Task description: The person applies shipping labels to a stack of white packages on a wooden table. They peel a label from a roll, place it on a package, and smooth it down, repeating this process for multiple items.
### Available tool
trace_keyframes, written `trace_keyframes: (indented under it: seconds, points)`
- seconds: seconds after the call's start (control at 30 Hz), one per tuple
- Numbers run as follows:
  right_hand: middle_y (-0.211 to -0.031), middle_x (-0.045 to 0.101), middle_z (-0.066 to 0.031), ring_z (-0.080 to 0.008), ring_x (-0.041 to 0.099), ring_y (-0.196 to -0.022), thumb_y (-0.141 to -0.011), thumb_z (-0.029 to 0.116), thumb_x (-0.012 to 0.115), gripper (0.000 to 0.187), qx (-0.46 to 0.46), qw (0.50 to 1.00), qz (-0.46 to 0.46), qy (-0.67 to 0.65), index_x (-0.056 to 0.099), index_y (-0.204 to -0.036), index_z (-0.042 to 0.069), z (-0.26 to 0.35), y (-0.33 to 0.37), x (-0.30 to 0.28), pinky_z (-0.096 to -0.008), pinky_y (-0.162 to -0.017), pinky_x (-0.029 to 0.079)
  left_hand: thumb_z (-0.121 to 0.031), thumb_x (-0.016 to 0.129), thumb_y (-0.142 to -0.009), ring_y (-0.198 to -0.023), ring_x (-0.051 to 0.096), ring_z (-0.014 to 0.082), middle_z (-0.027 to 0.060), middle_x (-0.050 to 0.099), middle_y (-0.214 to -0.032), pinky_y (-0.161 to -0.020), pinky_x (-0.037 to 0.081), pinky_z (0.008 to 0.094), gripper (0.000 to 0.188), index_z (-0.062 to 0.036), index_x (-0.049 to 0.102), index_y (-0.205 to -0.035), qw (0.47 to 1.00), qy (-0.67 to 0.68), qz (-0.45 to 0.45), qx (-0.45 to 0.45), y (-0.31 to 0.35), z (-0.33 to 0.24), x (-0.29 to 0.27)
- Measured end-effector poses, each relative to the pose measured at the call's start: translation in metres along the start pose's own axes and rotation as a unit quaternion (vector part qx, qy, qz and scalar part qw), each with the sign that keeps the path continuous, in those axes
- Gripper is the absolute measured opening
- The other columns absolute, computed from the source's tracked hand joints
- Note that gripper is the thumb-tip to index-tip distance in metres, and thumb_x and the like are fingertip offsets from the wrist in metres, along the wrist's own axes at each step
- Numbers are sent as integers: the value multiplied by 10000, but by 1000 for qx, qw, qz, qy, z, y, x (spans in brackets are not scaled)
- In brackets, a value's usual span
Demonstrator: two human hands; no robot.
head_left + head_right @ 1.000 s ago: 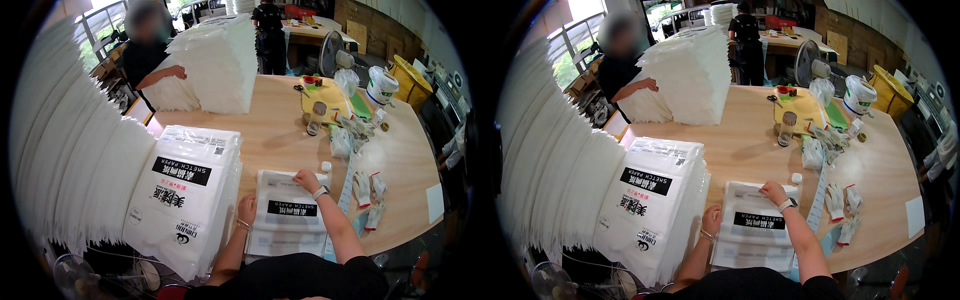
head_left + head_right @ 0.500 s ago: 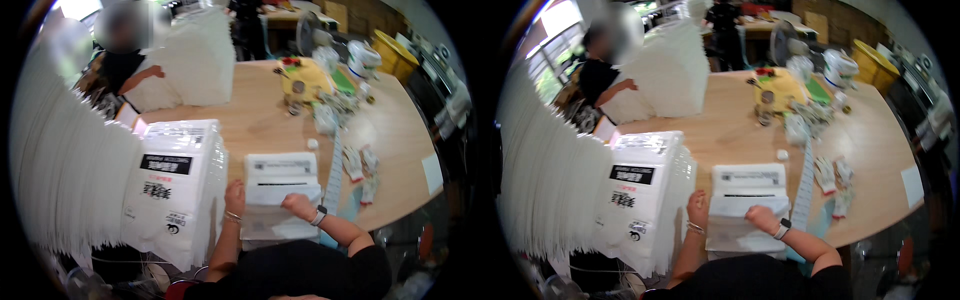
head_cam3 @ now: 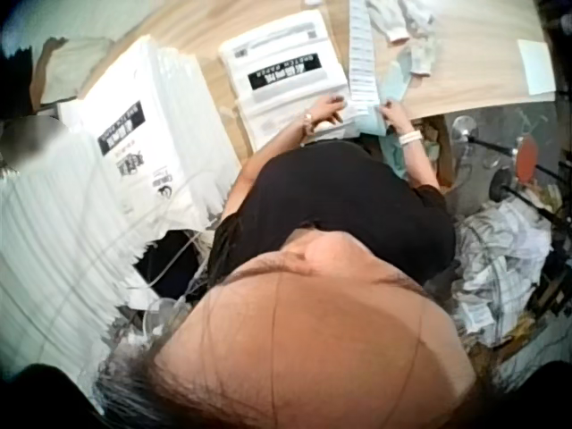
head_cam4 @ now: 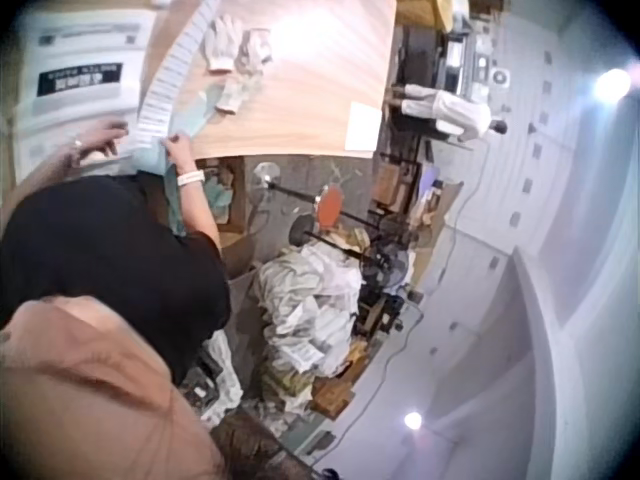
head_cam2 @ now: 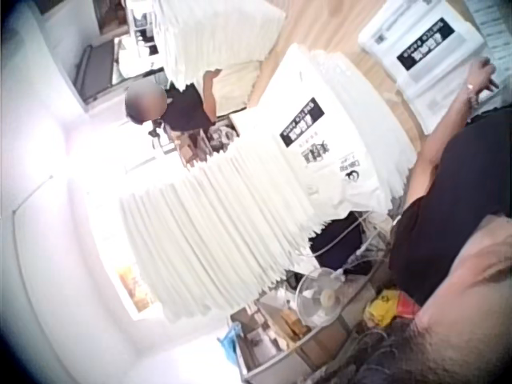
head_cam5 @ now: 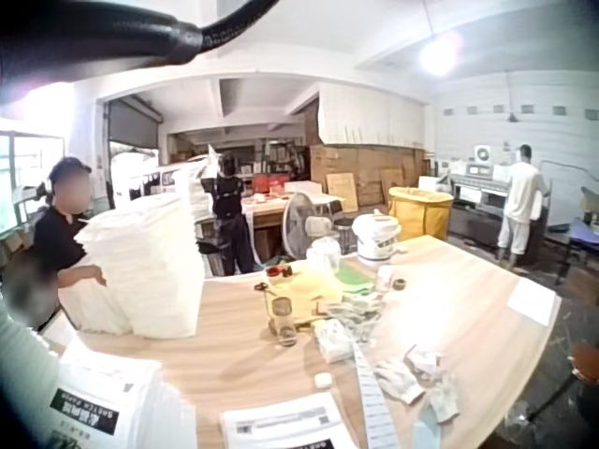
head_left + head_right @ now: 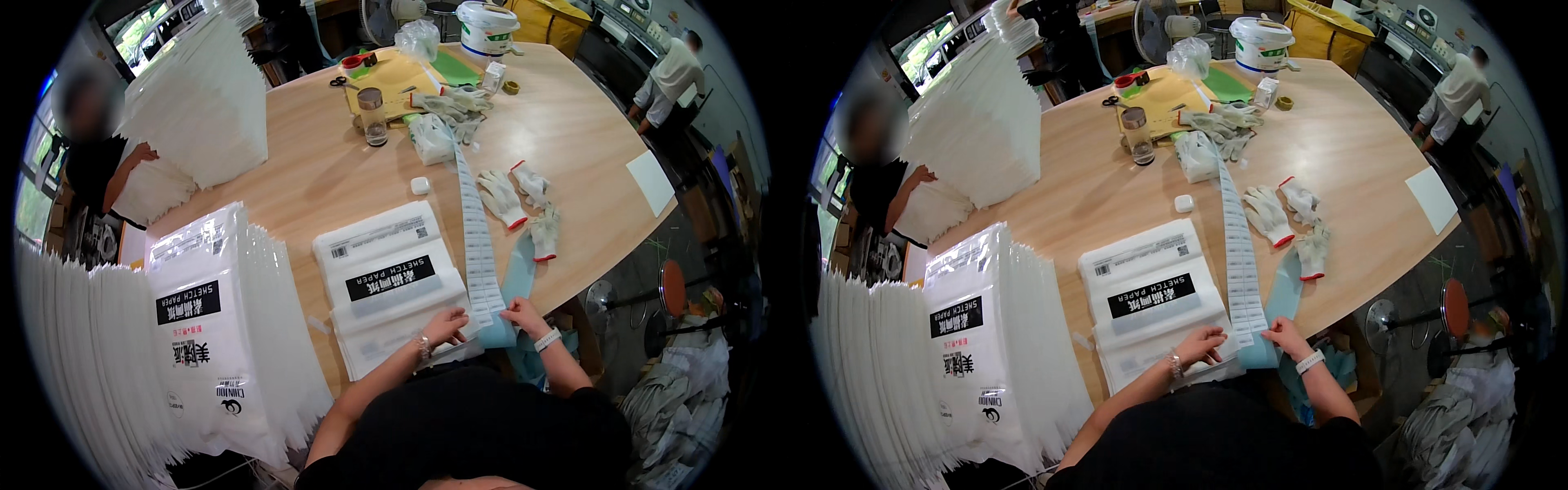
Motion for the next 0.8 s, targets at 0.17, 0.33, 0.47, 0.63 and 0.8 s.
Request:
trace_keyframes:
  seconds: [0.17,0.33,0.47,0.63,0.8]
  points:
    - [-750,513,-8,-81,495,-684,-748,61,621,169,-130,990,8,-47,506,-871,51,46,21,7,-199,-609,401,-273,549,-831,-433,339,43,-39,483,-715,-389,324,169,195,-95,514,-904,959,262,38,-98,-23,6,34]
    - [-967,532,-90,-212,482,-937,-681,89,665,219,-303,906,-103,279,631,-897,83,112,51,17,-302,-801,400,-199,573,-814,-411,282,16,-85,372,-577,-355,218,168,111,-150,475,-798,969,235,40,-64,-42,-7,35]
    - [-1076,527,-96,-268,430,-1032,-612,115,705,195,-349,863,-117,345,672,-803,92,121,50,28,-345,-874,366,-172,580,-796,-395,262,18,-88,376,-573,-356,204,176,92,-152,499,-836,977,206,26,-42,-46,-14,34]
    - [-964,582,-66,-266,473,-966,-579,60,712,176,-352,883,-119,285,664,-747,81,117,49,29,-348,-835,386,-163,574,-785,-384,257,23,-83,380,-556,-356,202,183,77,-149,508,-823,976,204,56,-45,-47,-18,33]
    - [-937,589,-62,-262,485,-943,-596,60,701,145,-404,842,-133,333,657,-734,65,125,62,40,-356,-823,392,-189,570,-785,-372,266,27,-75,382,-536,-346,208,175,86,-147,506,-824,965,253,58,-42,-56,-12,34]
Point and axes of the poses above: each hand's wrist, its own y-axis away from the middle knuckle, its own x-axis out of the palm, z = x × y, the point moved 7 cm from there along -y, towards the middle knuckle
